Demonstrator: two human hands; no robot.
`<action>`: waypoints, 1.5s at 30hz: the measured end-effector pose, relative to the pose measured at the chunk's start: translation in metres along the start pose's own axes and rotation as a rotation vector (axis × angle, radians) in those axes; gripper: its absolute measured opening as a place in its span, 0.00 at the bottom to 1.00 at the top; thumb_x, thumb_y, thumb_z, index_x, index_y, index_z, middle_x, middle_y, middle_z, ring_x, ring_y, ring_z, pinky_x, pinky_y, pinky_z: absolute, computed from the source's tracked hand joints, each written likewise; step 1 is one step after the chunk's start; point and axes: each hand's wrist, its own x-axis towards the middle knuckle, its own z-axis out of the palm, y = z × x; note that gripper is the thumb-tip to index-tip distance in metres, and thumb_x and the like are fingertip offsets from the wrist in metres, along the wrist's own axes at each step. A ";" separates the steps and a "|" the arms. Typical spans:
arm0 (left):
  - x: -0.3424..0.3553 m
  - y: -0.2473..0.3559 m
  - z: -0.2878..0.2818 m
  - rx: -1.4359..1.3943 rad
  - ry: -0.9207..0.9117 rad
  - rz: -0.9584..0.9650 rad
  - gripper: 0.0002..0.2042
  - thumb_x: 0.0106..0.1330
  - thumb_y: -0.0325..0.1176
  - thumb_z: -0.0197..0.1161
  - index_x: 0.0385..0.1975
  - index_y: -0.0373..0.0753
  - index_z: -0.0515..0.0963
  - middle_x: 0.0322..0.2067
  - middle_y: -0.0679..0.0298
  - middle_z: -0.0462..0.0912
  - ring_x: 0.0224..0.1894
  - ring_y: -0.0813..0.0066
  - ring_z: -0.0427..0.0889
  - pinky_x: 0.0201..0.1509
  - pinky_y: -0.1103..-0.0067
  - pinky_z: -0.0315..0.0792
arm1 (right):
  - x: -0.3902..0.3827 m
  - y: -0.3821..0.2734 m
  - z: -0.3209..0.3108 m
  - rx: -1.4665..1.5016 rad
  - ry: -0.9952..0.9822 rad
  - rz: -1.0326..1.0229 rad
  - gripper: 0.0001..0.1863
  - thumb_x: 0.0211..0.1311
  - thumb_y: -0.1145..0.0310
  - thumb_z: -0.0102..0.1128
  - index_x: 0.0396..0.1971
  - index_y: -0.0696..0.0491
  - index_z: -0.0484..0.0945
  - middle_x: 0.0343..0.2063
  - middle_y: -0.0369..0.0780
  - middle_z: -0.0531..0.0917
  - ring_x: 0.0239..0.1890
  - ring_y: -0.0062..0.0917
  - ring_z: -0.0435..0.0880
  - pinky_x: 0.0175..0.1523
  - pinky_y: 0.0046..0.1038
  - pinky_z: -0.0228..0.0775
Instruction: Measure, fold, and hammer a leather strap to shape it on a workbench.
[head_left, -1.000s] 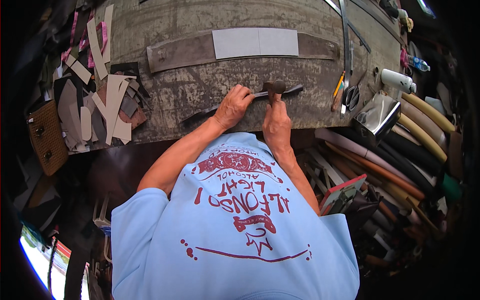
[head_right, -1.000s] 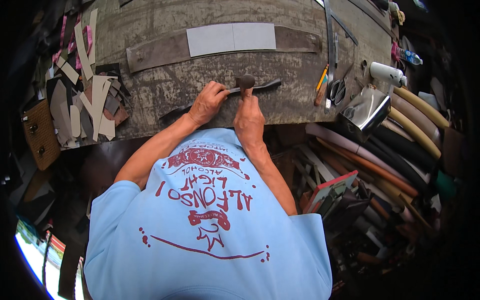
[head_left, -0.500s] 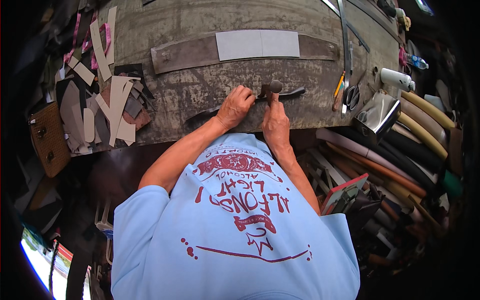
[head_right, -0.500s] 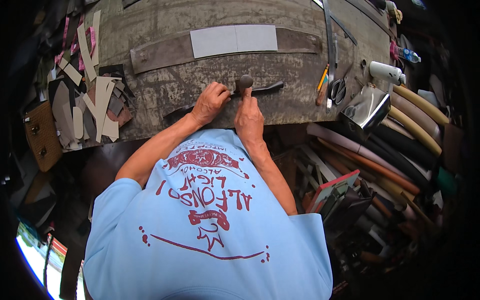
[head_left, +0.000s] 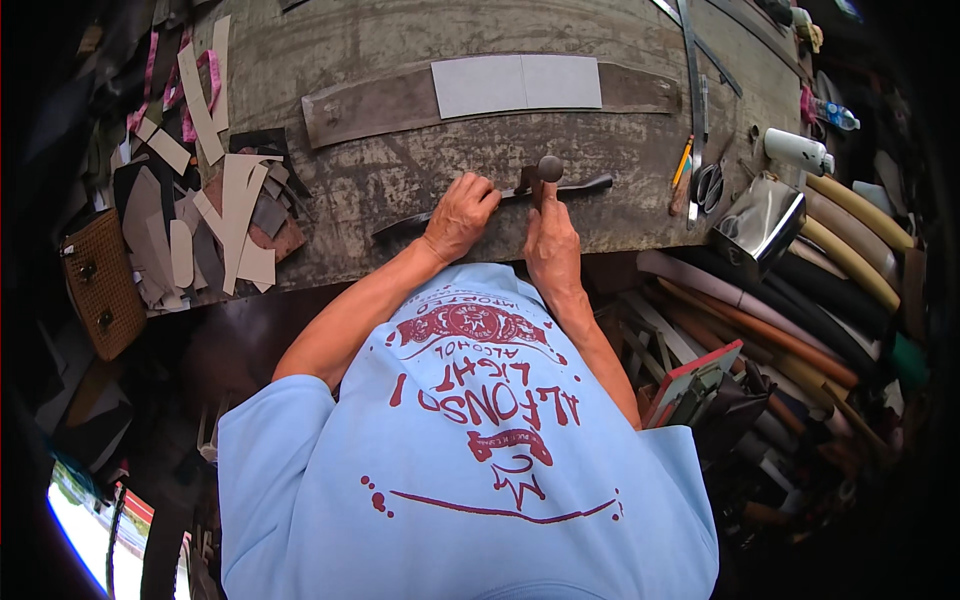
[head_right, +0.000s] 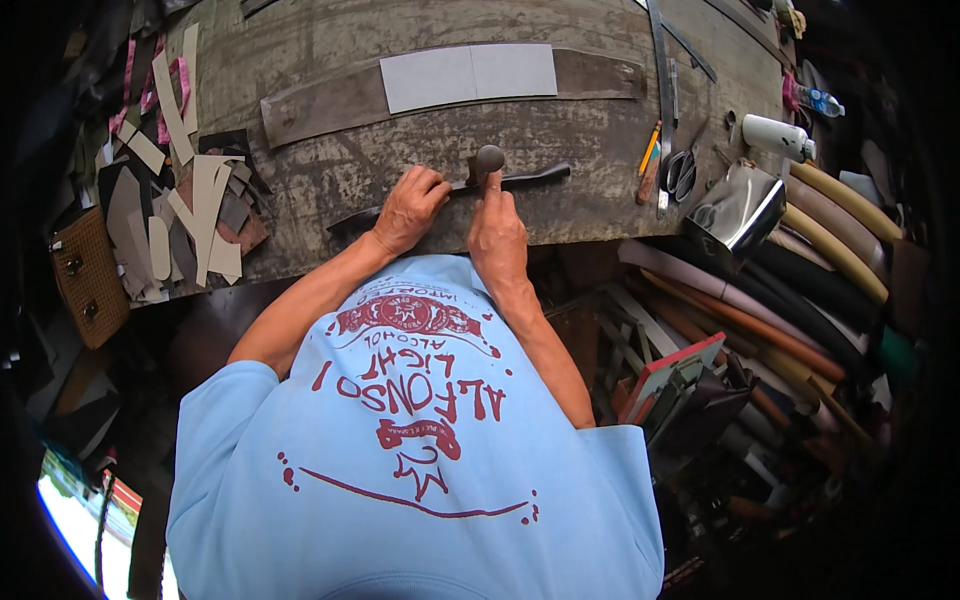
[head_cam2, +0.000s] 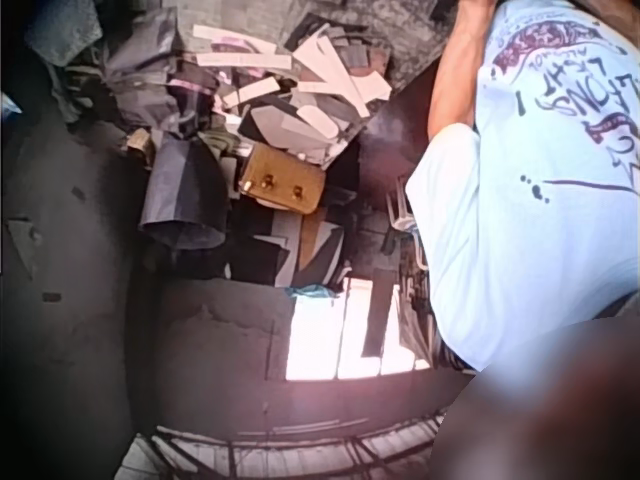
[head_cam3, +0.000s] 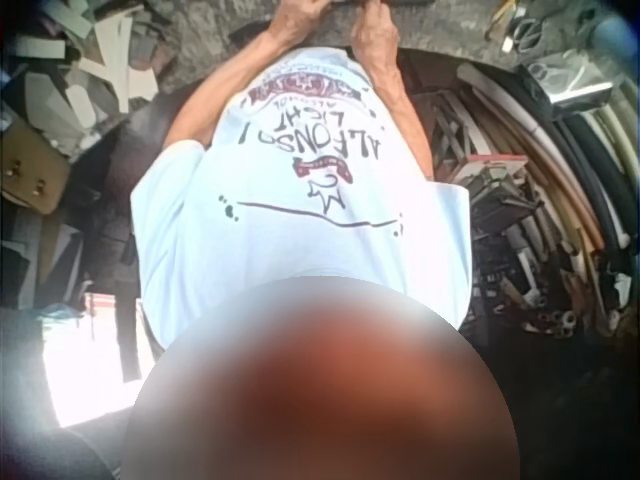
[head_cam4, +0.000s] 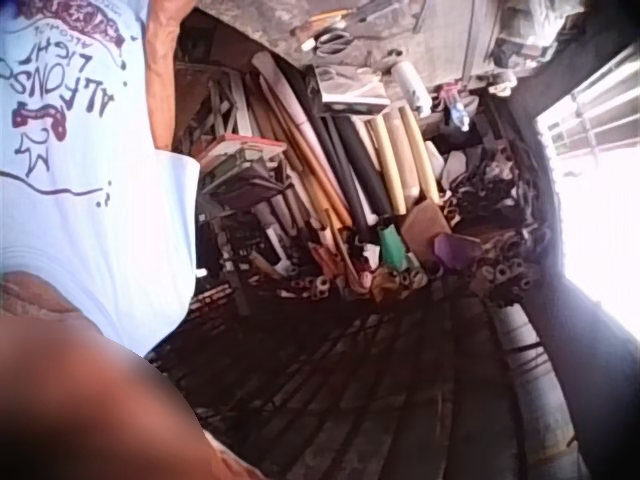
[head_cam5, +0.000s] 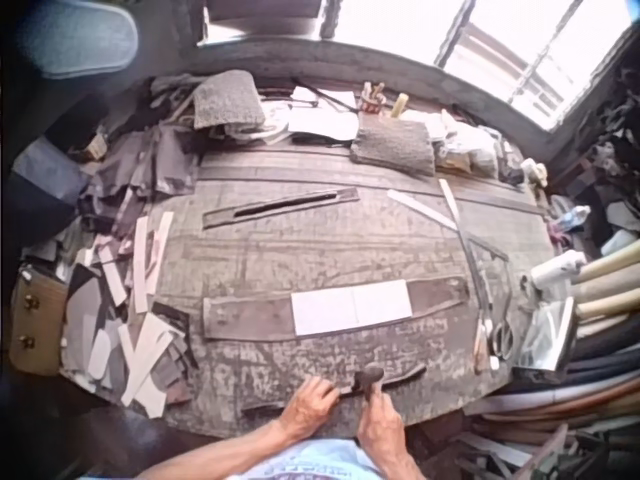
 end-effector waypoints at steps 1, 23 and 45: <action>0.000 -0.001 0.000 -0.016 -0.008 0.002 0.12 0.52 0.23 0.68 0.36 0.35 0.78 0.36 0.58 0.75 0.41 0.59 0.75 0.46 0.68 0.72 | -0.001 -0.004 -0.001 0.001 -0.002 -0.001 0.34 0.68 0.77 0.51 0.72 0.56 0.52 0.37 0.51 0.76 0.32 0.49 0.80 0.31 0.44 0.72; -0.005 0.001 -0.012 -0.103 0.042 -0.151 0.23 0.53 0.21 0.69 0.48 0.37 0.68 0.34 0.56 0.74 0.39 0.56 0.75 0.44 0.66 0.70 | -0.005 -0.022 -0.002 0.024 0.018 -0.044 0.33 0.67 0.78 0.51 0.71 0.57 0.53 0.37 0.51 0.76 0.32 0.51 0.80 0.33 0.45 0.73; -0.008 -0.001 -0.011 -0.158 -0.013 -0.203 0.29 0.52 0.20 0.71 0.54 0.36 0.65 0.33 0.57 0.76 0.39 0.56 0.77 0.44 0.67 0.73 | -0.020 -0.022 0.024 0.025 0.024 -0.034 0.35 0.67 0.79 0.50 0.72 0.52 0.51 0.36 0.52 0.75 0.32 0.52 0.79 0.32 0.47 0.72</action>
